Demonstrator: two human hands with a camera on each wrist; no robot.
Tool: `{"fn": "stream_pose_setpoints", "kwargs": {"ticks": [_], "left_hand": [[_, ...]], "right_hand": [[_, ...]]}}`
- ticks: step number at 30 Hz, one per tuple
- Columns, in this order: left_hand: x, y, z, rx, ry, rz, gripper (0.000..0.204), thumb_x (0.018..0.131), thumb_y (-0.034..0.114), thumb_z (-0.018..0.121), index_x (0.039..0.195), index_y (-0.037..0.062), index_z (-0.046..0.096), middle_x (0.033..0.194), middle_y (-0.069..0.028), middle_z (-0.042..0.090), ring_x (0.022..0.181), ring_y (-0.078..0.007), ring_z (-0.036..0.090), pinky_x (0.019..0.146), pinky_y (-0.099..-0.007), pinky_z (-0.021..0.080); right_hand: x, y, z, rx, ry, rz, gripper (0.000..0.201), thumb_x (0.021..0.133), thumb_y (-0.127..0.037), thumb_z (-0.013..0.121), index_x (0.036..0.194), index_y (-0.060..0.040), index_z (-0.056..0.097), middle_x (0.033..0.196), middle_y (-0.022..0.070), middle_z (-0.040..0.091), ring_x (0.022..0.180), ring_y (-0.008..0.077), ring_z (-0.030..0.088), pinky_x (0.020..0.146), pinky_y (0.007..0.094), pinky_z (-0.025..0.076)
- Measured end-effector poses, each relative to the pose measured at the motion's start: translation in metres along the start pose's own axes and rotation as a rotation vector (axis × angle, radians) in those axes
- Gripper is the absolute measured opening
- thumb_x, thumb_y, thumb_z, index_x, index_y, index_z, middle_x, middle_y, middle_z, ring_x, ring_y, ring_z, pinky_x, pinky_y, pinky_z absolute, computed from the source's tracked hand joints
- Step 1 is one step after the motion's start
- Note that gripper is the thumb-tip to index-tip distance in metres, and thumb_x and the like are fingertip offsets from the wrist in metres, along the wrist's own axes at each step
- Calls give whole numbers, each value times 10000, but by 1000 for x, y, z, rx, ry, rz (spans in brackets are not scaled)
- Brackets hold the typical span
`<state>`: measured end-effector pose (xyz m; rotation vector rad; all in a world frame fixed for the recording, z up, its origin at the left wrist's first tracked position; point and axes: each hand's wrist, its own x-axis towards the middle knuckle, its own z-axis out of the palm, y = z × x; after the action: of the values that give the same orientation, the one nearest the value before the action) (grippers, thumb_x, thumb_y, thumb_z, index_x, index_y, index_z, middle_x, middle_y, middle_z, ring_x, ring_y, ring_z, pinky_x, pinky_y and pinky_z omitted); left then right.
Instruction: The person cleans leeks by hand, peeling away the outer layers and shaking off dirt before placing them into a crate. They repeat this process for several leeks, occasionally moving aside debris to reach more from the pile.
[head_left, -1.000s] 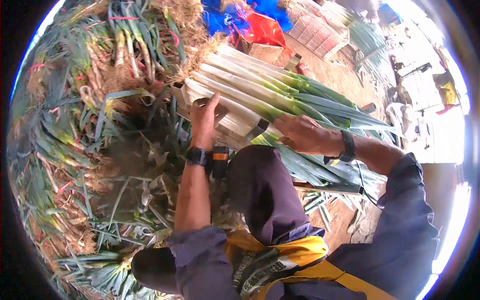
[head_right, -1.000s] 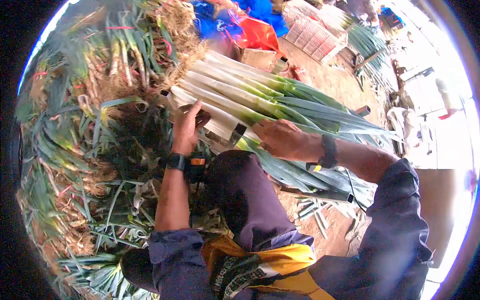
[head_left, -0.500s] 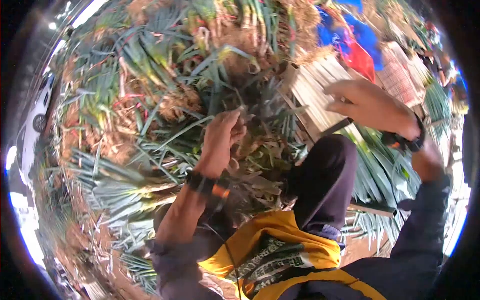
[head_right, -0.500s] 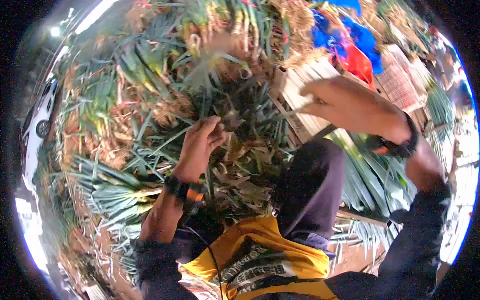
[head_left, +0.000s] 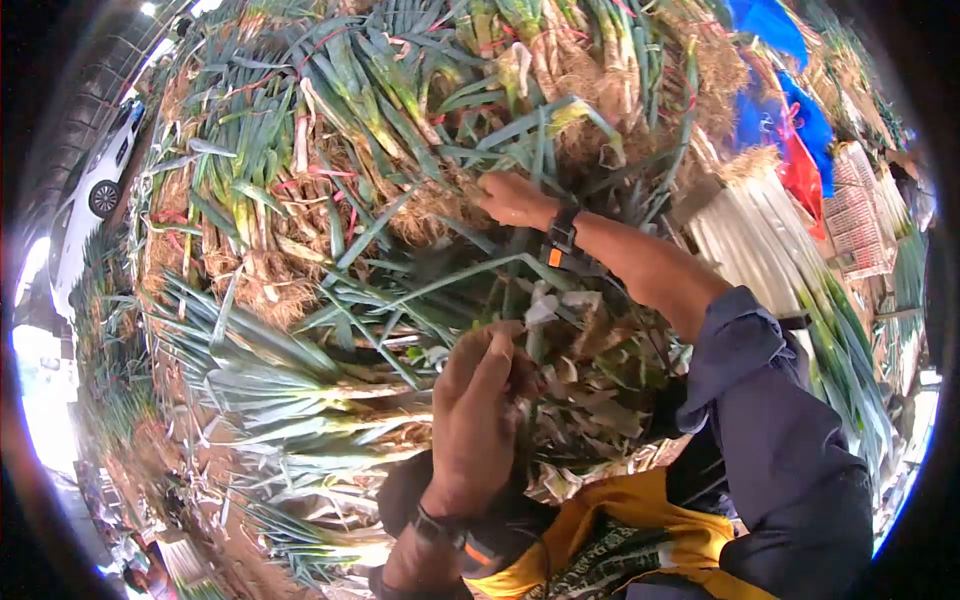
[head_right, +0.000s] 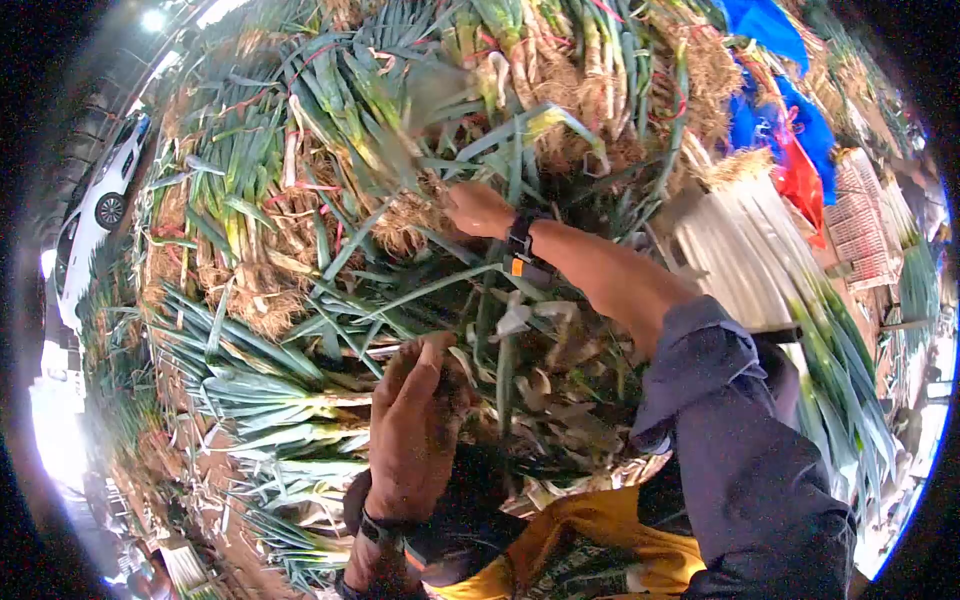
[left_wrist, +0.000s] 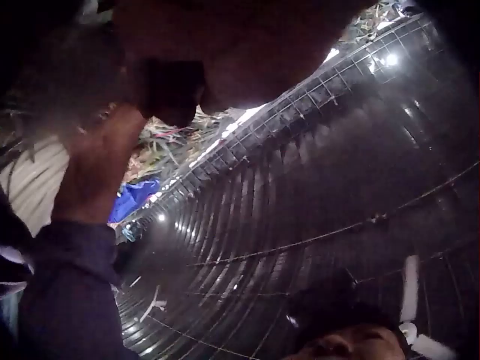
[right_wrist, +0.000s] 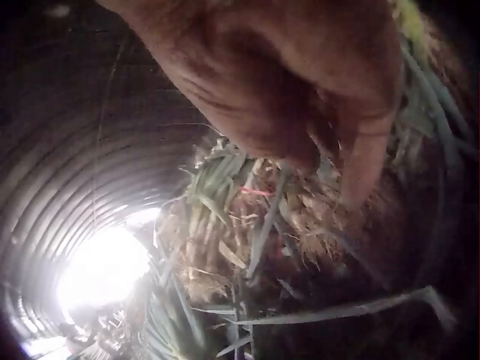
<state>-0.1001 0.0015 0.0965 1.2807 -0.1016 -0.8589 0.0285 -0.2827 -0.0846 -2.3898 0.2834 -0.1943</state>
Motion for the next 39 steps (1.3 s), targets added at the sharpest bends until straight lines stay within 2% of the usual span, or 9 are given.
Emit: {"fn": "stream_pose_setpoints", "kwargs": {"ticks": [17, 22, 24, 26, 32, 34, 36, 38, 39], "left_hand": [[-5, 4, -15, -261, 114, -347, 286, 1042, 197, 579, 1240, -7, 550, 939, -109, 640, 817, -168, 609, 736, -282, 472], [-12, 13, 1, -113, 106, -226, 253, 1050, 195, 538, 1195, -5, 594, 841, -68, 618, 733, -156, 588, 679, -276, 483], [-13, 13, 9, -71, 80, -163, 257, 1053, 205, 540, 1189, -4, 604, 841, -52, 605, 739, -138, 574, 671, -267, 468], [-13, 13, 10, -21, 39, -137, 266, 1055, 216, 545, 1192, -2, 609, 847, -40, 596, 740, -125, 565, 668, -260, 457], [8, 8, 2, 68, 43, 247, 256, 1044, 230, 576, 1190, 28, 636, 856, -5, 603, 752, -116, 564, 702, -275, 469], [22, 6, -1, -66, 106, 286, 248, 1040, 233, 585, 1186, 41, 642, 875, -6, 622, 775, -123, 585, 728, -289, 486], [34, 5, -3, -271, 196, 223, 241, 1037, 234, 592, 1187, 53, 646, 903, -10, 643, 811, -132, 616, 765, -303, 509], [45, 1, -9, -300, 189, 225, 233, 1036, 233, 595, 1185, 62, 646, 921, -13, 659, 862, -144, 640, 804, -312, 527], [53, -4, -16, -314, 187, 224, 229, 1035, 233, 597, 1185, 66, 646, 930, -15, 666, 887, -150, 652, 824, -317, 535]], "right_hand": [[61, 75, 82, 87, 208, -22, 396, 964, -402, 626, 1022, -11, 663, 887, 243, 694, 844, 454, 670, 724, 519, 504], [-56, 52, 30, 339, -250, -150, 259, 996, -305, 592, 928, -57, 617, 651, 66, 415, 580, 226, 494, 546, 402, 379], [-90, 43, 15, 731, -476, 251, 406, 974, -417, 658, 782, -61, 623, 639, 27, 487, 565, 144, 461, 527, 383, 358], [-104, 87, 34, 421, -413, 137, 469, 951, -475, 682, 767, -48, 626, 652, 16, 522, 565, 125, 454, 518, 361, 358], [-136, -30, -73, 582, -562, 226, 451, 990, -497, 638, 881, -65, 711, 672, -9, 520, 572, 86, 443, 528, 324, 367], [-152, -55, -100, 535, -397, -133, 406, 999, -465, 635, 944, -77, 742, 665, -20, 520, 577, 74, 441, 533, 309, 364], [-172, -104, -144, 449, -409, 191, 333, 999, -396, 658, 1031, -85, 774, 690, -49, 495, 604, 71, 414, 540, 311, 342], [-205, -100, -150, 23, 34, -460, 343, 987, -400, 679, 991, -71, 774, 721, -66, 456, 642, 63, 380, 549, 319, 317], [-225, -118, -161, 175, -93, -280, 319, 985, -389, 687, 1039, -85, 767, 733, -58, 467, 657, 68, 389, 558, 318, 324]]}}
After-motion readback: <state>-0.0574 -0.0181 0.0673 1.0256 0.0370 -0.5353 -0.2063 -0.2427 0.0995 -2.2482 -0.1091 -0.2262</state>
